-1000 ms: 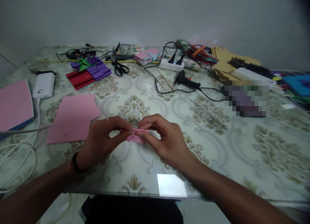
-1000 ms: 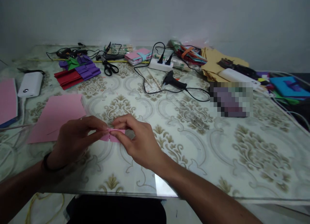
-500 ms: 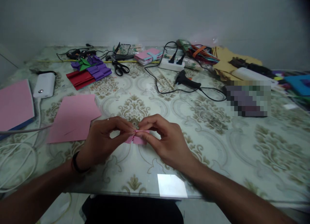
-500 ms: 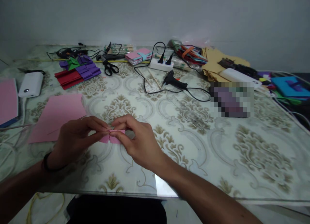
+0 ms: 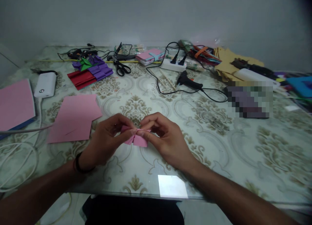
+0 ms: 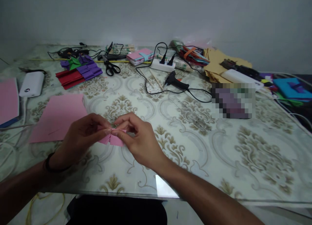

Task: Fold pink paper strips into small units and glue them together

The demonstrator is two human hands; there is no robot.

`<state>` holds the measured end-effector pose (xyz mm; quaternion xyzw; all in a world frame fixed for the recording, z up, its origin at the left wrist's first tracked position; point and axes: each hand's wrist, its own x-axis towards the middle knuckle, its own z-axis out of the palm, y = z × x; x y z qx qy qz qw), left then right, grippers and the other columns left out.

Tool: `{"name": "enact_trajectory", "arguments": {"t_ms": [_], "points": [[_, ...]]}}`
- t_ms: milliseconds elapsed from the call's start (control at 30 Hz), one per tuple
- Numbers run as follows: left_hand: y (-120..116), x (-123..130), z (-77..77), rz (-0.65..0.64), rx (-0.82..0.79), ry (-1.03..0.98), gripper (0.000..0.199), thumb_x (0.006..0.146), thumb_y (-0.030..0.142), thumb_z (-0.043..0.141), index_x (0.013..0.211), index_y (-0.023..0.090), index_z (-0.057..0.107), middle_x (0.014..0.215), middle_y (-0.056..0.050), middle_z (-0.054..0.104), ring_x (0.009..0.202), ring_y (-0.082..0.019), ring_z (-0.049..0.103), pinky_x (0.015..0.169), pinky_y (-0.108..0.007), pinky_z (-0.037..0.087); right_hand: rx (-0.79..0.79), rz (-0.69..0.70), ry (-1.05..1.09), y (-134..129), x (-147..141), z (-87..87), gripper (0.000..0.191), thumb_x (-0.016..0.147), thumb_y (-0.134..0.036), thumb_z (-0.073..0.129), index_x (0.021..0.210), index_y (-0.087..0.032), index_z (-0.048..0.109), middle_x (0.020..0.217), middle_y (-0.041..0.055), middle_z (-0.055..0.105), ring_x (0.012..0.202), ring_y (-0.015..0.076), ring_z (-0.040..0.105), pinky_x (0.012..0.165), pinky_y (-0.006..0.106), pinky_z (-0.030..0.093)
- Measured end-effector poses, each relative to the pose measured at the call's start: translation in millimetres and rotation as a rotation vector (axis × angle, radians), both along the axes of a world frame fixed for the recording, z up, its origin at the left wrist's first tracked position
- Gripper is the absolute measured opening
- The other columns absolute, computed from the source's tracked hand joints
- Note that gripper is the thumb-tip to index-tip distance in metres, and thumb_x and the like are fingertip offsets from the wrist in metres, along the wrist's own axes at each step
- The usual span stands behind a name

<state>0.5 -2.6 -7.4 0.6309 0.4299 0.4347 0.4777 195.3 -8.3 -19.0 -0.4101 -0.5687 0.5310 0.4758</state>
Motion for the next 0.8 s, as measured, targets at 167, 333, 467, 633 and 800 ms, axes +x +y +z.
{"name": "enact_trajectory", "arguments": {"t_ms": [167,333,467,633,800], "points": [[1.9,5.6,0.9,0.007,-0.196,-0.059,0.026,0.088,0.025,0.076,0.105,0.021,0.057,0.077,0.005,0.071,0.068,-0.011,0.068,0.060,-0.019,0.058,-0.046,-0.051,0.120,6.0,2.0,-4.8,0.019,0.086,-0.026,0.081,0.096,-0.022,0.065,0.073,-0.0042,0.069,0.068,0.0114,0.064,0.066,0.025,0.051],[3.8,6.1,0.1,0.026,-0.229,-0.084,0.021,0.087,0.031,0.077,0.084,0.017,0.062,0.074,0.004,0.069,0.069,-0.011,0.068,0.067,-0.023,0.063,-0.019,-0.061,0.138,6.1,3.0,-6.9,0.022,0.087,-0.022,0.078,0.104,-0.025,0.066,0.073,-0.0051,0.069,0.066,0.0112,0.063,0.063,0.024,0.050],[5.2,0.5,-1.6,0.040,-0.186,-0.013,0.018,0.085,0.029,0.079,0.085,0.016,0.066,0.069,0.003,0.069,0.064,-0.009,0.065,0.057,-0.015,0.053,-0.012,-0.034,0.097,6.1,3.3,-6.8,0.018,0.087,-0.024,0.080,0.102,-0.025,0.071,0.078,-0.0031,0.070,0.070,0.0119,0.064,0.066,0.025,0.051],[1.5,-4.6,-3.3,0.051,-0.045,0.148,0.017,0.087,0.025,0.077,0.095,0.020,0.063,0.063,0.008,0.059,0.056,-0.007,0.054,0.053,-0.014,0.046,-0.032,-0.050,0.017,8.5,5.5,-2.7,0.016,0.083,-0.031,0.084,0.083,-0.020,0.072,0.078,-0.0005,0.071,0.071,0.0131,0.063,0.066,0.026,0.051],[1.3,-3.3,-4.8,0.062,-0.005,0.127,0.026,0.087,0.028,0.075,0.107,0.021,0.060,0.073,0.005,0.064,0.066,-0.011,0.060,0.059,-0.019,0.049,-0.083,-0.077,0.008,8.4,5.9,-0.3,0.024,0.077,-0.038,0.089,0.078,-0.020,0.073,0.077,0.0005,0.073,0.070,0.0140,0.063,0.065,0.027,0.049]]}}
